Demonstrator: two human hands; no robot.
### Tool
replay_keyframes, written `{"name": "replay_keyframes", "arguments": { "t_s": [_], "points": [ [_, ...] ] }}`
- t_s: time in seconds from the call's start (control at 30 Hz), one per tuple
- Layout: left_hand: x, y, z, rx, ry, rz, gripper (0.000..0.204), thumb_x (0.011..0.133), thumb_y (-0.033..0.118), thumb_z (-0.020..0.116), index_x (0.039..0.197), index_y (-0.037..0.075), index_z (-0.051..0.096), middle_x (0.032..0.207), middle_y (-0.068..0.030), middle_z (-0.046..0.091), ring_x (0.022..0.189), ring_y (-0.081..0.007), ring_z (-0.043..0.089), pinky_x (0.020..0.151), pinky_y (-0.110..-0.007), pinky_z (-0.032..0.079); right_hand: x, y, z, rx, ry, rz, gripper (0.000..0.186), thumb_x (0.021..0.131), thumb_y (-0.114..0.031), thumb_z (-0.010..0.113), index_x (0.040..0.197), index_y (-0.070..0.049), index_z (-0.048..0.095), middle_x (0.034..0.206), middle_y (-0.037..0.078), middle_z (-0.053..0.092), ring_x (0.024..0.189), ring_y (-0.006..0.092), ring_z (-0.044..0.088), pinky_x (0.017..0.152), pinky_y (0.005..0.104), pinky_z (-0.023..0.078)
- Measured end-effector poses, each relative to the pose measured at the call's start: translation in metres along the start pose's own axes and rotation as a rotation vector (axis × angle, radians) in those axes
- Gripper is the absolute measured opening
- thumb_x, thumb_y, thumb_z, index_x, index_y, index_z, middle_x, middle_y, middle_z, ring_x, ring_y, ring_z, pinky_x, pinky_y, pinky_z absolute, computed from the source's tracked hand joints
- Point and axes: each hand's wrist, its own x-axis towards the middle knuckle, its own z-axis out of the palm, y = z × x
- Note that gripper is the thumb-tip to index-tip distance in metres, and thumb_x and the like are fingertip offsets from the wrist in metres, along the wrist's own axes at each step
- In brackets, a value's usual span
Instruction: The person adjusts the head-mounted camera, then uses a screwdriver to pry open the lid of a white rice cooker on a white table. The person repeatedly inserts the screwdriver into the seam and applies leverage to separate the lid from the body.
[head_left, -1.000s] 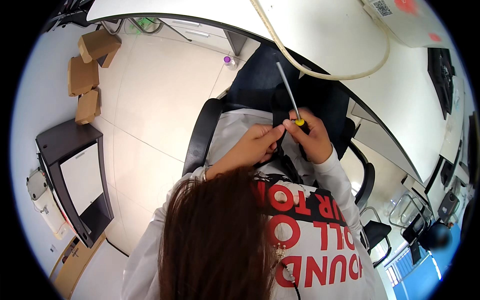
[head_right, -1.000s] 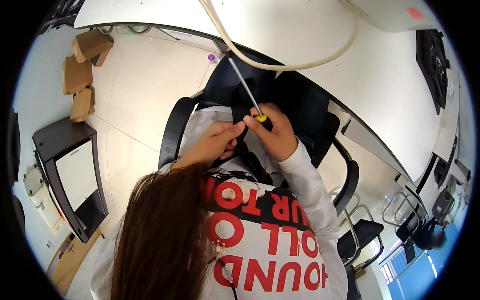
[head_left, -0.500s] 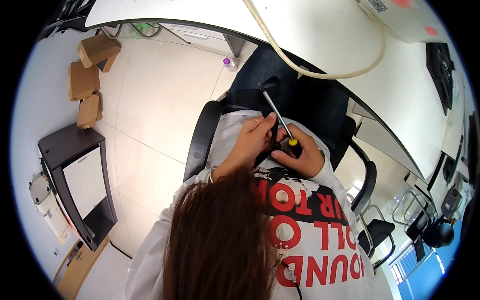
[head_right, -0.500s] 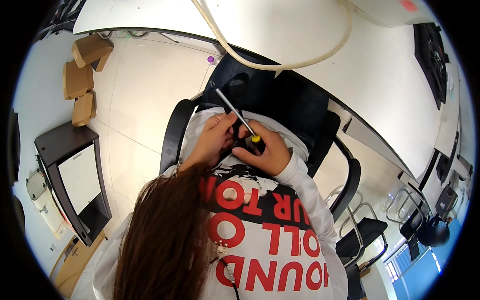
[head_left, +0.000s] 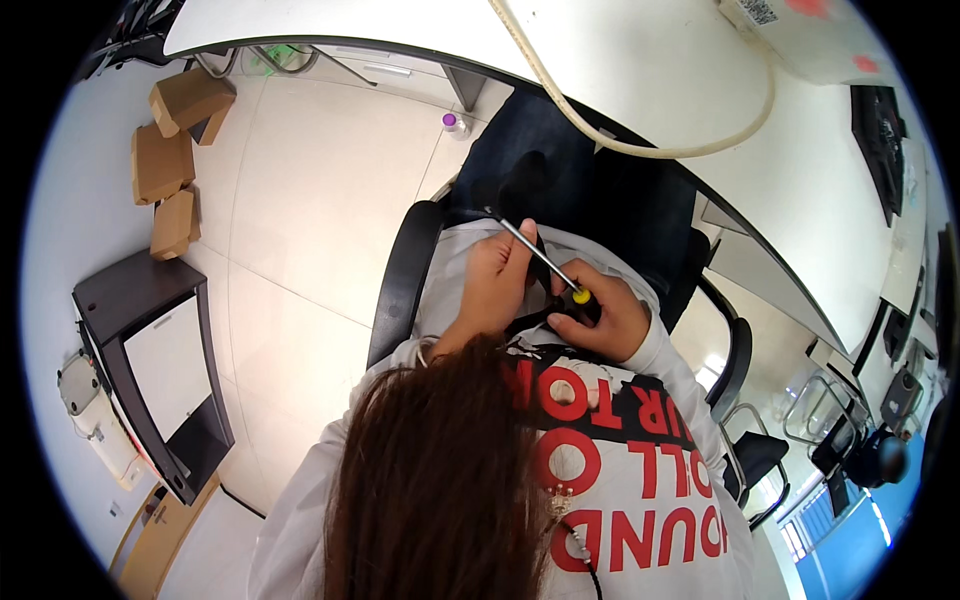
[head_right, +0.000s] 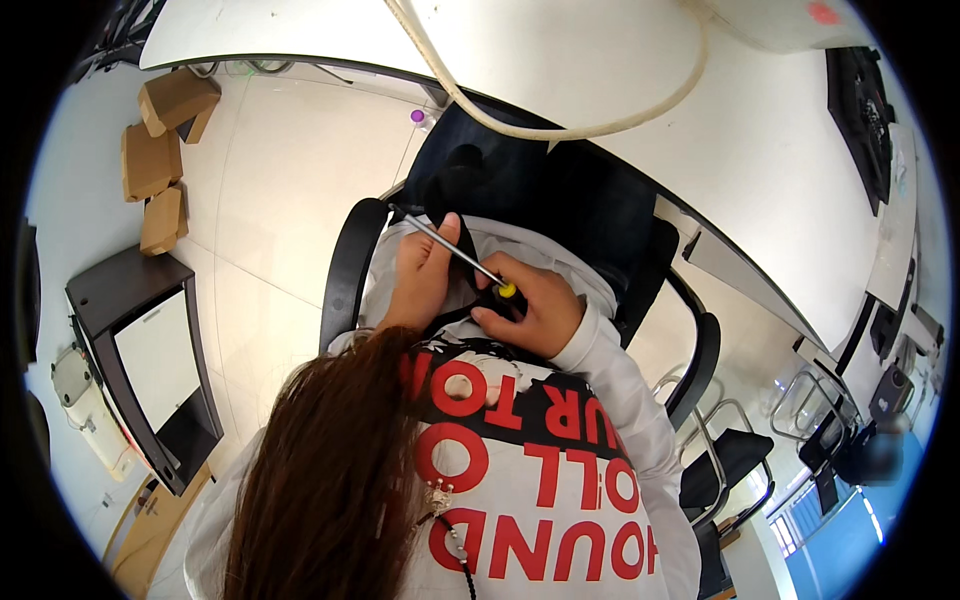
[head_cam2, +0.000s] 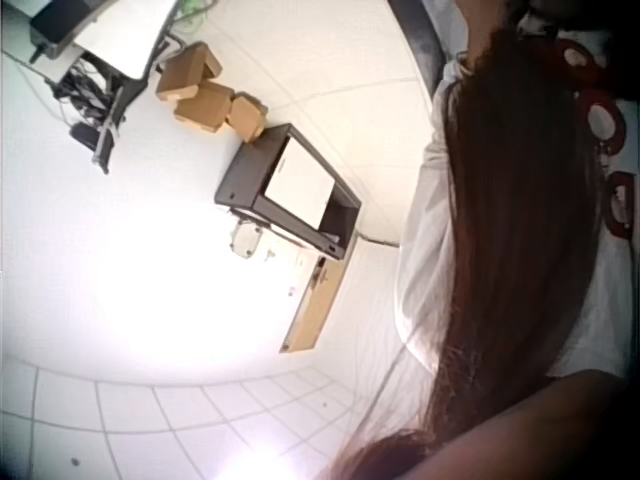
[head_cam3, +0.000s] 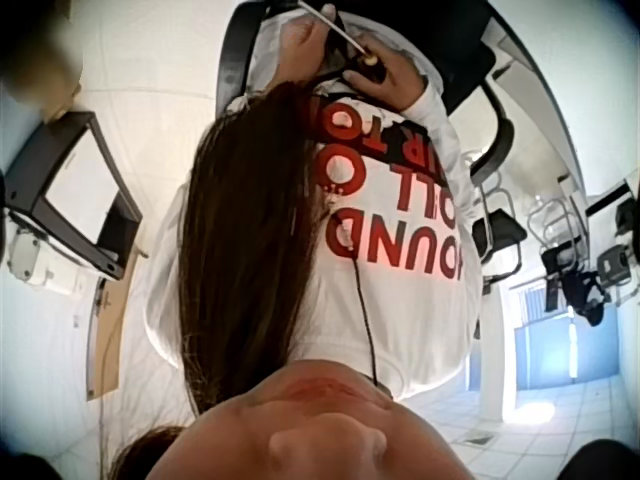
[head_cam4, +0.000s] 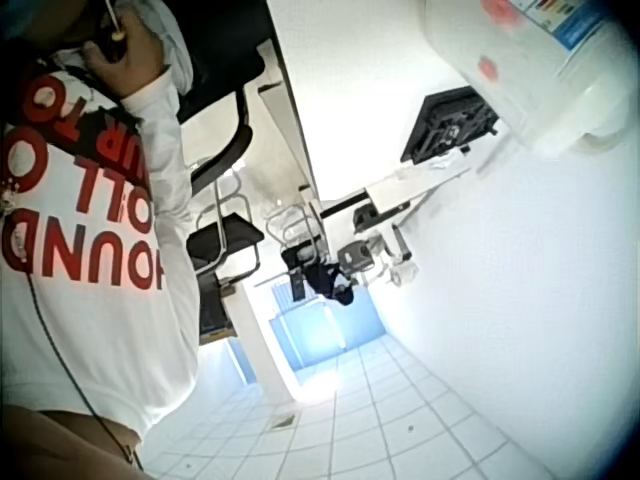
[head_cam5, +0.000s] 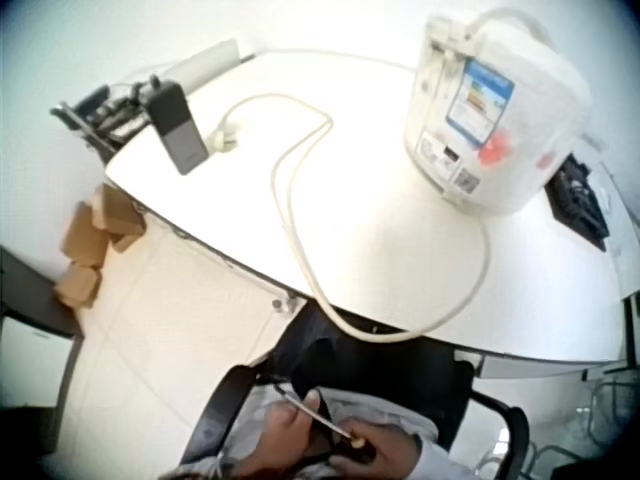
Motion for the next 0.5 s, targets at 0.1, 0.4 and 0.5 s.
{"name": "replay_keyframes", "arguments": {
  "t_s": [0.1, 0.4, 0.5],
  "points": [
    [0.010, 0.000, -0.002, 0.019, -0.106, 0.020, 0.041, 0.091, 0.036, 0.041, 0.072, 0.001, 0.052, 0.062, -0.0010, 0.054, 0.054, -0.0104, 0.048, 0.051, -0.024, 0.038, -0.003, 0.008, 0.011, 0.040, 0.205, -0.162, 0.032, 0.070, -0.019, 0.065, 0.096, -0.010, 0.051, 0.080, 0.007, 0.058, 0.069, 0.0219, 0.058, 0.063, 0.0273, 0.045],
    [0.012, 0.006, 0.014, -0.767, -0.165, -0.235, 0.038, 0.091, 0.041, 0.035, 0.065, 0.013, 0.035, 0.053, 0.0061, 0.024, 0.047, -0.0063, 0.026, 0.041, -0.023, 0.025, 0.001, -0.007, 0.003, -0.311, 0.120, -0.170, 0.034, 0.073, -0.027, 0.064, 0.103, -0.014, 0.054, 0.083, 0.005, 0.055, 0.071, 0.0246, 0.058, 0.059, 0.0308, 0.047],
    [0.015, -0.003, 0.012, -0.862, -0.196, -0.264, 0.039, 0.091, 0.041, 0.035, 0.064, 0.013, 0.035, 0.052, 0.0057, 0.025, 0.046, -0.0065, 0.026, 0.040, -0.023, 0.024, 0.003, 0.000, 0.006, -0.311, 0.133, -0.179, 0.032, 0.074, -0.028, 0.063, 0.103, -0.015, 0.054, 0.080, 0.005, 0.054, 0.069, 0.0249, 0.057, 0.058, 0.0315, 0.047]
  ]
}}
